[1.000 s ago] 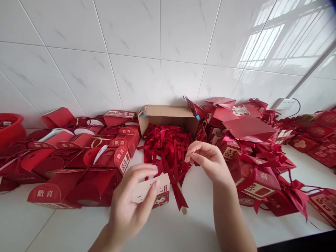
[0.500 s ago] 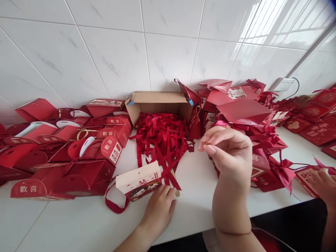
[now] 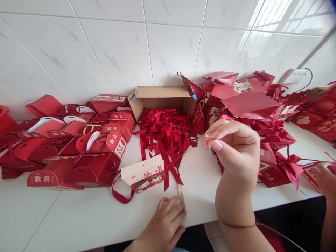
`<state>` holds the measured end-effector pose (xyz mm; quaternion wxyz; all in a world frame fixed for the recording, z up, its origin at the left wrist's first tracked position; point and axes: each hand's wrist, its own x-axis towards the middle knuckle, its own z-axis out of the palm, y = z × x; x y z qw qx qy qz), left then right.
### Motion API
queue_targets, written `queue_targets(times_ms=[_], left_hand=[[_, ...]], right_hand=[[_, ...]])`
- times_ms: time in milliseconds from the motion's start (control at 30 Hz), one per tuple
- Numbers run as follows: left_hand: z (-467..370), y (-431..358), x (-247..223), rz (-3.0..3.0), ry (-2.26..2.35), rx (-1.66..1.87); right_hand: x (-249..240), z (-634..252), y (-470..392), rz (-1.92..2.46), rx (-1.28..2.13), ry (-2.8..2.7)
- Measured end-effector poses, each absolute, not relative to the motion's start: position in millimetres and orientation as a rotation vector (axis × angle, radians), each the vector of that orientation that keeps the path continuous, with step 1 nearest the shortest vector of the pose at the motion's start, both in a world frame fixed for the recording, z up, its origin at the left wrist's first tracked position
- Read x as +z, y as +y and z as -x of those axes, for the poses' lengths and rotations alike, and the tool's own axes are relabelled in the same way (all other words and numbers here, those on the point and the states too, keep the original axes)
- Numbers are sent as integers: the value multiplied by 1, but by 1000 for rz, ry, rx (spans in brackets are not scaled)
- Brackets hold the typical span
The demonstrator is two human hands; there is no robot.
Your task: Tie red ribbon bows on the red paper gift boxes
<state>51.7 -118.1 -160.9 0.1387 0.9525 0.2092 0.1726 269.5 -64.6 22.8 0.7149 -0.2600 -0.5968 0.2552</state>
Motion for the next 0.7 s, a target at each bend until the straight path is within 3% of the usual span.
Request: queue_targets(times_ms=[200, 367, 533, 700], left_hand=[[-38, -130, -170, -2853, 698, 386], [-33, -129, -155, -2654, 576, 692], [-16, -121, -109, -1689, 820, 945], [-20, -101, -68, -992, 628, 1046]], right_hand=[[21, -271, -62, 611, 557, -1278], [20, -270, -61, 579, 591, -1311], [18, -263, -65, 590, 636, -1304], [13, -250, -69, 536, 728, -1421]])
